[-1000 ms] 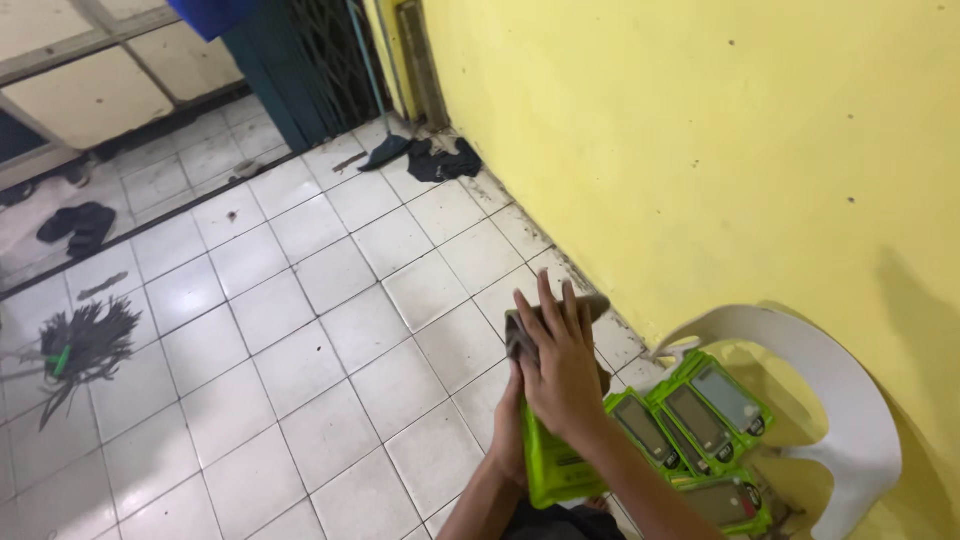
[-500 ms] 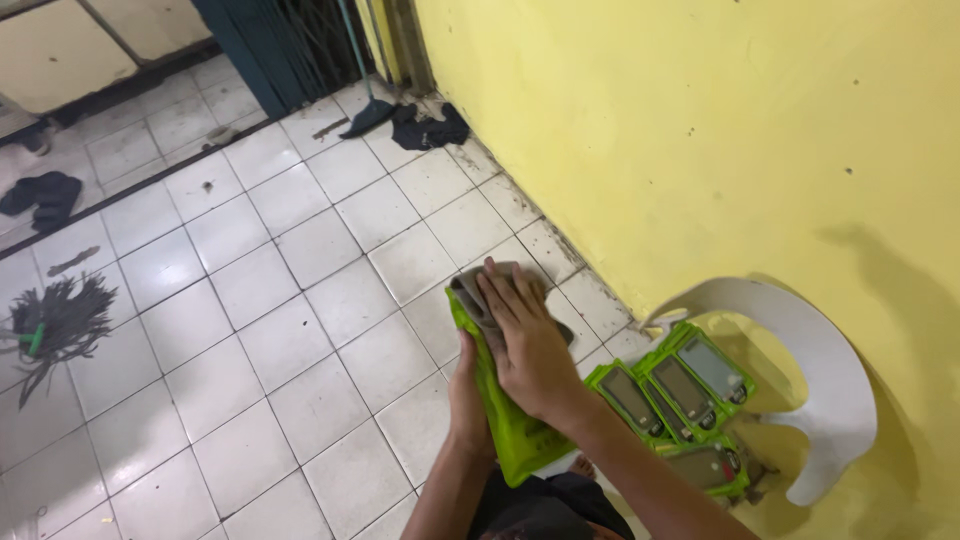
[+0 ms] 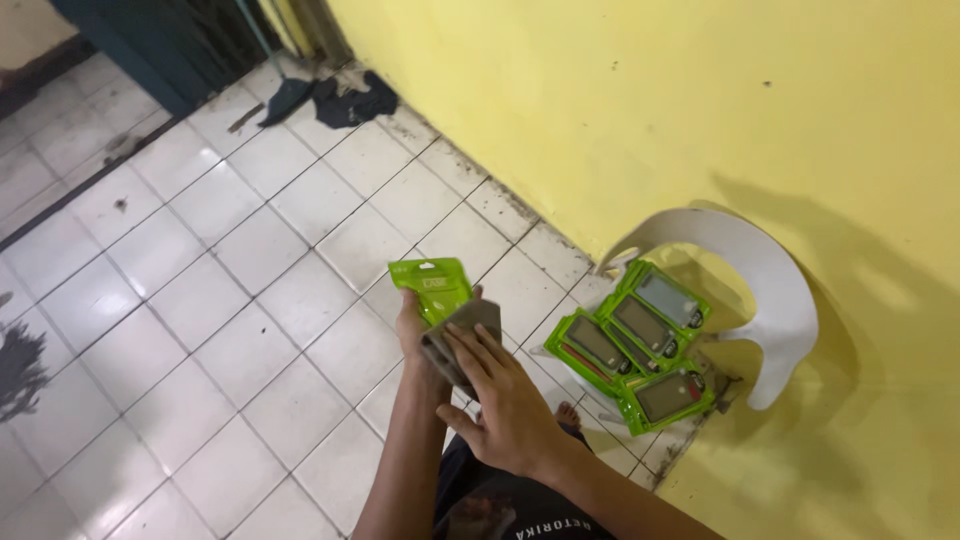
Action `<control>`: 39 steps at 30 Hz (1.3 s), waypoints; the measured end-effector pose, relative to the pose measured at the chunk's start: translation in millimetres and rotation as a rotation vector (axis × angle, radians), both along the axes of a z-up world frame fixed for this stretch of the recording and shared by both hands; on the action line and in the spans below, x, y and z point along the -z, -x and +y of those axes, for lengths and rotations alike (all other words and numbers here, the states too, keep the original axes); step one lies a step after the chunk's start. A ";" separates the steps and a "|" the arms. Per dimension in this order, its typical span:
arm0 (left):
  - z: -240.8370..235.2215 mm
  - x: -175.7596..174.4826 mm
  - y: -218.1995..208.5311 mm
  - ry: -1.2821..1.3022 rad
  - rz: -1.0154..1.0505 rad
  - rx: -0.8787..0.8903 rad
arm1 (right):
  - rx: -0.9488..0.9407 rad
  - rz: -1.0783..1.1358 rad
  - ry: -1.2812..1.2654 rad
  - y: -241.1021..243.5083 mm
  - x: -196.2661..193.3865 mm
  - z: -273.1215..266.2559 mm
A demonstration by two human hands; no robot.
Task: The person repeatedly picks up packaged phone cases from a white plastic chair, wipes each package with a cloth, and hangs them on a wall-mounted wire grid. The person handles the cases one at a time, using a cloth to wipe the plastic packaging before placing them on the display rack.
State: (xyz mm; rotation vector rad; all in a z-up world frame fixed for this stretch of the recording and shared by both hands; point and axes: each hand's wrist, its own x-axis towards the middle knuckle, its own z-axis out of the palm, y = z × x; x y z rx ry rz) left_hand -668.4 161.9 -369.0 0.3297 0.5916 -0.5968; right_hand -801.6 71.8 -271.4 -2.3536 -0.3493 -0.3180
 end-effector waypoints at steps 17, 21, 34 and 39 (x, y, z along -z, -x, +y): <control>7.7 8.1 -24.1 -0.100 -0.259 0.124 | 0.514 0.453 -1.454 -5.6 -3.3 -140.4; -23.8 -29.8 4.9 0.008 -0.360 0.404 | 0.331 -0.060 -0.163 -42.3 -27.5 -120.9; -111.9 -45.3 3.2 0.282 -0.329 0.567 | 0.432 0.190 0.256 -3.9 -9.6 -83.6; -170.1 -17.6 -3.6 0.106 -0.199 0.650 | 0.472 0.273 0.055 47.9 6.2 -115.0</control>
